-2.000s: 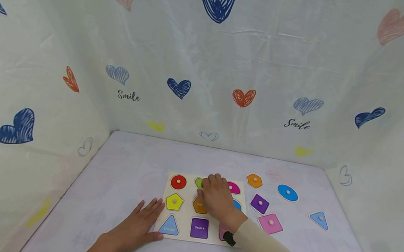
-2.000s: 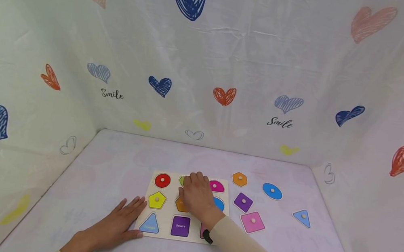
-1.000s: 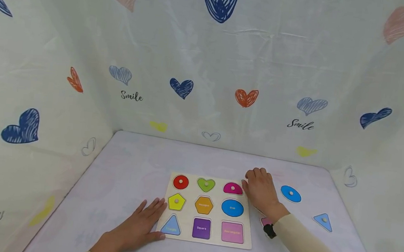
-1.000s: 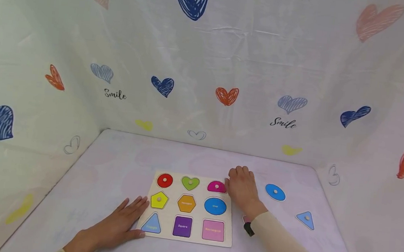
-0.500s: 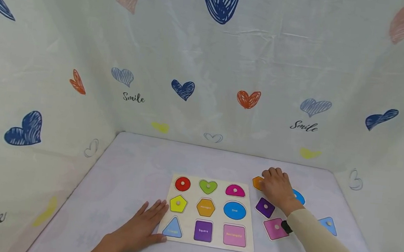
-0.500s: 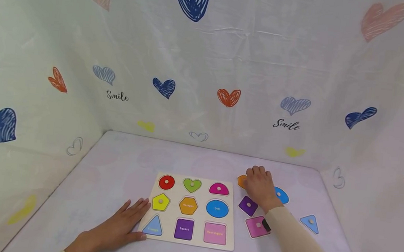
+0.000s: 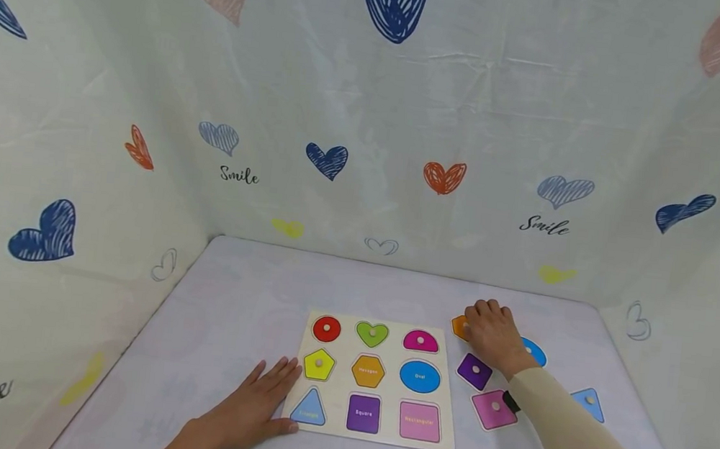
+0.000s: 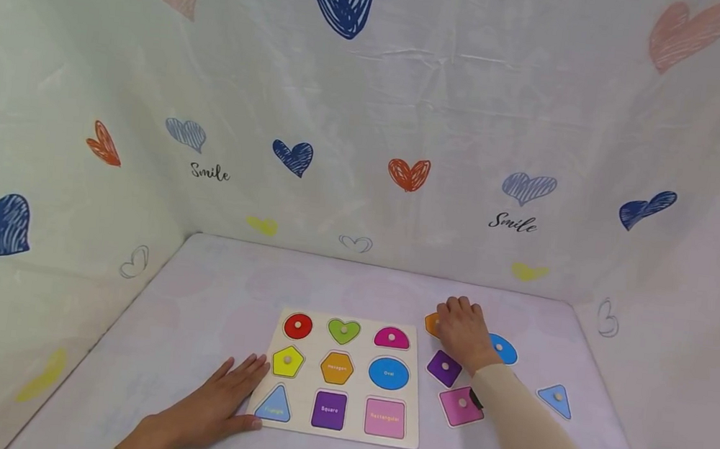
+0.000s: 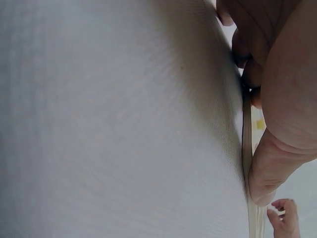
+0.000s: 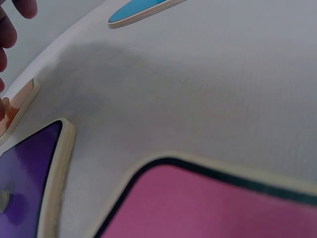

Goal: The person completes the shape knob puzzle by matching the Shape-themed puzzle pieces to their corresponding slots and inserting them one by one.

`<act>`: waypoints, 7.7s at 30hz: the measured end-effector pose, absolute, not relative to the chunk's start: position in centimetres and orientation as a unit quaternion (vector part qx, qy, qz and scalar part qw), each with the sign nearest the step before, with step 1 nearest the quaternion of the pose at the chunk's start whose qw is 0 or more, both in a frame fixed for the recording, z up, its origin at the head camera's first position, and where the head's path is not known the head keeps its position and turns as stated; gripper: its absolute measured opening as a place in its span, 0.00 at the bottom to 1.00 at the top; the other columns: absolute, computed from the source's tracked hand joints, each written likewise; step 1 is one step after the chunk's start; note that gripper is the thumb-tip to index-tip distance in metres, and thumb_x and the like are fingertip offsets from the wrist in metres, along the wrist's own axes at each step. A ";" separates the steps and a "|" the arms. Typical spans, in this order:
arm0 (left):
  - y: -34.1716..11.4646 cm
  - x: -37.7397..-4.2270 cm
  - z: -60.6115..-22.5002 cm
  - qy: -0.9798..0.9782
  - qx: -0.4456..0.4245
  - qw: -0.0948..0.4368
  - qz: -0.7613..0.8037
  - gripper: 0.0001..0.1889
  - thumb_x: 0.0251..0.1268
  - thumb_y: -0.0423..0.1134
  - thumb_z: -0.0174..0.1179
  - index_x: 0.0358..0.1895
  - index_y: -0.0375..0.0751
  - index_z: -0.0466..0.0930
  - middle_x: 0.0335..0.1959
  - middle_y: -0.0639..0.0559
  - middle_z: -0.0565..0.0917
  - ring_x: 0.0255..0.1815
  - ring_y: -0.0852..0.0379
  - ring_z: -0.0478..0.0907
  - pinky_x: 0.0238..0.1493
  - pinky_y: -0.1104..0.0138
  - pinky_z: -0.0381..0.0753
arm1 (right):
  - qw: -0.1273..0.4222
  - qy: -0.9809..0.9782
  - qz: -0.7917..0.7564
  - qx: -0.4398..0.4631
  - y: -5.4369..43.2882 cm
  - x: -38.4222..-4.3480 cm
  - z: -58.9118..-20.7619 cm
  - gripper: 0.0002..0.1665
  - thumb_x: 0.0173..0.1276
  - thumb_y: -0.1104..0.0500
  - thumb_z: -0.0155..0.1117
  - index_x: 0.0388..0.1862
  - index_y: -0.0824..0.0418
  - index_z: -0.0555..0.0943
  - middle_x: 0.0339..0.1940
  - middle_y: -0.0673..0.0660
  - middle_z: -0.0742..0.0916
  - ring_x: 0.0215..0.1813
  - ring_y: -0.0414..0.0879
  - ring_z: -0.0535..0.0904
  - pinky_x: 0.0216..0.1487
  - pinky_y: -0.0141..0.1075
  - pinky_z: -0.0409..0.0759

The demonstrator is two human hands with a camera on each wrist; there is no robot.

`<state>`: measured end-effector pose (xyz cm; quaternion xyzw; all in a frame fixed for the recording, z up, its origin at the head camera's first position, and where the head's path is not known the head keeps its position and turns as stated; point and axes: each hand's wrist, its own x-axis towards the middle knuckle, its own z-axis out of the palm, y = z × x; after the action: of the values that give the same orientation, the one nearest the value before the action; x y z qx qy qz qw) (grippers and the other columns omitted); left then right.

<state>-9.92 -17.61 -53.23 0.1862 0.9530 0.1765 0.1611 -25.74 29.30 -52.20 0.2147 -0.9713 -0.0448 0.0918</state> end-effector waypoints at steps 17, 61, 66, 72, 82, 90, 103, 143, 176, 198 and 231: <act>-17.5 -9.8 -53.1 0.955 0.186 0.158 0.170 0.53 0.63 0.69 0.66 0.85 0.45 0.57 0.86 0.50 0.60 0.88 0.45 0.51 0.86 0.40 0.44 | 0.099 -0.968 -0.082 0.217 28.8 -26.0 -52.1 0.14 0.72 0.57 0.71 0.44 0.67 0.81 0.38 0.59 0.81 0.45 0.57 0.74 0.50 0.50 0.79; -17.6 -10.0 -53.1 0.955 0.179 0.168 0.166 0.54 0.64 0.70 0.65 0.85 0.45 0.56 0.87 0.50 0.59 0.89 0.46 0.49 0.87 0.41 0.42 | 0.150 -0.937 -0.059 0.310 19.3 -21.7 -50.5 0.16 0.72 0.50 0.73 0.45 0.62 0.83 0.40 0.56 0.83 0.46 0.51 0.73 0.47 0.41 0.77; -17.5 -10.0 -53.0 0.955 0.181 0.163 0.166 0.53 0.64 0.69 0.66 0.85 0.45 0.57 0.86 0.49 0.59 0.89 0.46 0.49 0.87 0.41 0.43 | 0.142 -0.934 -0.044 0.323 18.3 -21.3 -50.7 0.14 0.74 0.51 0.71 0.46 0.61 0.84 0.40 0.55 0.84 0.45 0.50 0.73 0.47 0.40 0.76; -17.5 -9.9 -52.8 0.956 0.182 0.159 0.167 0.53 0.64 0.68 0.66 0.85 0.43 0.57 0.86 0.49 0.60 0.88 0.45 0.50 0.87 0.41 0.43 | 0.141 -0.929 -0.053 0.338 17.1 -20.7 -51.2 0.14 0.74 0.49 0.70 0.46 0.58 0.86 0.40 0.52 0.84 0.45 0.48 0.73 0.47 0.38 0.76; -17.4 -9.9 -53.1 0.956 0.176 0.164 0.167 0.54 0.64 0.69 0.66 0.86 0.46 0.55 0.87 0.51 0.58 0.89 0.46 0.47 0.87 0.42 0.40 | 0.163 -0.915 -0.038 0.367 15.8 -20.1 -52.1 0.11 0.73 0.51 0.69 0.39 0.57 0.84 0.36 0.51 0.83 0.40 0.46 0.71 0.43 0.37 0.73; -17.5 -9.9 -52.8 0.956 0.175 0.166 0.170 0.53 0.64 0.68 0.66 0.85 0.45 0.56 0.87 0.50 0.59 0.89 0.46 0.48 0.87 0.41 0.41 | 0.171 -0.907 -0.030 0.383 14.7 -19.6 -52.3 0.12 0.73 0.51 0.69 0.34 0.57 0.81 0.33 0.51 0.81 0.39 0.48 0.70 0.42 0.38 0.72; -17.4 -9.9 -52.7 0.956 0.168 0.171 0.168 0.53 0.64 0.68 0.66 0.86 0.46 0.55 0.87 0.51 0.58 0.89 0.46 0.48 0.87 0.42 0.40 | 0.136 -0.915 -0.071 0.374 13.8 -18.7 -52.3 0.14 0.76 0.48 0.65 0.41 0.57 0.84 0.35 0.50 0.82 0.42 0.48 0.72 0.47 0.38 0.75; -17.3 -9.8 -52.7 0.958 0.167 0.165 0.166 0.53 0.64 0.68 0.67 0.86 0.47 0.55 0.87 0.52 0.58 0.89 0.47 0.47 0.87 0.43 0.39 | 0.109 -0.916 -0.107 0.370 12.2 -18.1 -52.5 0.19 0.75 0.42 0.67 0.48 0.56 0.86 0.41 0.51 0.86 0.48 0.47 0.76 0.48 0.37 0.76; -17.5 -9.9 -52.8 0.957 0.174 0.159 0.169 0.53 0.63 0.67 0.68 0.85 0.44 0.57 0.86 0.48 0.60 0.88 0.45 0.50 0.86 0.40 0.43 | 0.104 -0.917 -0.099 0.372 12.2 -18.2 -52.8 0.19 0.76 0.41 0.66 0.45 0.56 0.85 0.39 0.50 0.85 0.47 0.46 0.74 0.48 0.37 0.76; -17.3 -10.0 -53.3 0.956 0.176 0.159 0.171 0.53 0.64 0.67 0.67 0.85 0.44 0.57 0.86 0.49 0.60 0.88 0.45 0.50 0.87 0.40 0.42 | 0.192 -0.931 0.002 0.312 17.4 -19.8 -50.6 0.16 0.69 0.49 0.76 0.43 0.59 0.85 0.38 0.54 0.84 0.43 0.49 0.75 0.43 0.39 0.75; -17.2 -10.0 -53.2 0.957 0.170 0.167 0.163 0.53 0.64 0.68 0.67 0.85 0.45 0.56 0.86 0.50 0.59 0.88 0.45 0.49 0.87 0.40 0.42 | 0.231 -0.954 -0.045 0.184 37.0 -21.0 -51.6 0.19 0.63 0.60 0.75 0.41 0.69 0.74 0.33 0.63 0.77 0.39 0.61 0.71 0.38 0.49 0.70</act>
<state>-9.96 -17.19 -53.19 0.1705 0.9575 0.1628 0.1665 -21.04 37.00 -51.63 0.1845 -0.9543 -0.0446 0.2307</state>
